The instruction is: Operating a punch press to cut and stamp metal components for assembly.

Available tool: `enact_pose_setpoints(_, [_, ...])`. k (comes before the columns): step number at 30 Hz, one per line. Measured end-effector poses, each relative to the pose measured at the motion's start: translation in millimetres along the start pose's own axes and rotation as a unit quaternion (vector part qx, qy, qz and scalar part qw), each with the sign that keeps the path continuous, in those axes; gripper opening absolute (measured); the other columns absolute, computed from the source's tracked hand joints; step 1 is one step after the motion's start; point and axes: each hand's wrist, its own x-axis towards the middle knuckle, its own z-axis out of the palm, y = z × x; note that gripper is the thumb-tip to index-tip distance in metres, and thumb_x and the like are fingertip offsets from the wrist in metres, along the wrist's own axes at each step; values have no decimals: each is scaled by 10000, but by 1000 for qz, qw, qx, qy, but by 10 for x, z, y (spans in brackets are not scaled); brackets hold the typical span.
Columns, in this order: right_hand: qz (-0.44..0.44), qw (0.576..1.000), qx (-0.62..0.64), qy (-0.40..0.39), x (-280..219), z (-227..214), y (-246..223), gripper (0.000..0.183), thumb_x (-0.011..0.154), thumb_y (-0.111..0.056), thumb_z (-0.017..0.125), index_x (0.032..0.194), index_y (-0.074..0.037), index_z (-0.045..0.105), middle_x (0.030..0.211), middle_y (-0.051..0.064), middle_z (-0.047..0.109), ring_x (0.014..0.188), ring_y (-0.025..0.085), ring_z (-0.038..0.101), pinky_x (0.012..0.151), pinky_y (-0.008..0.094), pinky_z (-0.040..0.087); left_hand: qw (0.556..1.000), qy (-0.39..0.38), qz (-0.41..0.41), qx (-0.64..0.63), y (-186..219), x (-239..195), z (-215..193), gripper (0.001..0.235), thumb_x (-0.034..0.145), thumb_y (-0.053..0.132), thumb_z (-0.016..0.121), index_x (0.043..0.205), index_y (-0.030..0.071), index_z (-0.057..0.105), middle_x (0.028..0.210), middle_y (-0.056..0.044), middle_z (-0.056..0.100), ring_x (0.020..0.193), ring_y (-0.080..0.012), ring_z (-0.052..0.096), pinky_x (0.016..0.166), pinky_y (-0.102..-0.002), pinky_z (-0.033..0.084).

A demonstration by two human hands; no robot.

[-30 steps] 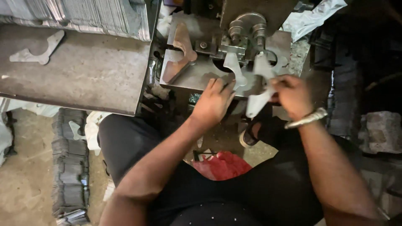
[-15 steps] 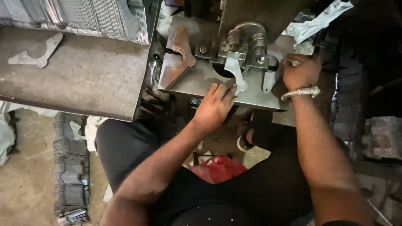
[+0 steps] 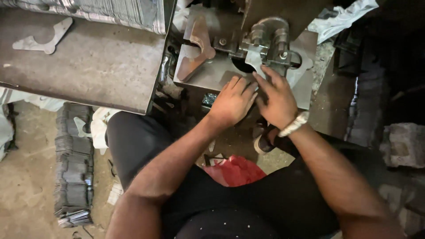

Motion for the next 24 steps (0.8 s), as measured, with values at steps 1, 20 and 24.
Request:
enact_pose_setpoints(1, [-22,1000,-8,-10,-20,7,-21,549,821,-35,727,1365,-33,653,1433,220,568,1271,429,552,1080,487,448,1000,5,5,-5,12,-5,-17,345,968,228,685,1253,35,669,1179,-144,630,1134,-351,582,979,-452,515])
enact_pose_setpoints(20, [424,769,474,-58,341,569,629,239,1045,-273,622,991,-55,705,845,47,736,685,143,674,529,281,522,982,9,-170,83,-976,7,-762,311,955,186,700,1204,1,697,1180,-231,661,1137,-427,612,989,-490,487])
enact_pose_setpoints(24, [439,764,470,-51,300,591,587,228,1041,-264,613,1001,-54,692,852,52,740,698,153,688,528,285,530,988,38,-131,74,-1004,-64,-697,285,977,168,685,1195,-17,687,1210,-251,651,1117,-433,608,974,-496,487])
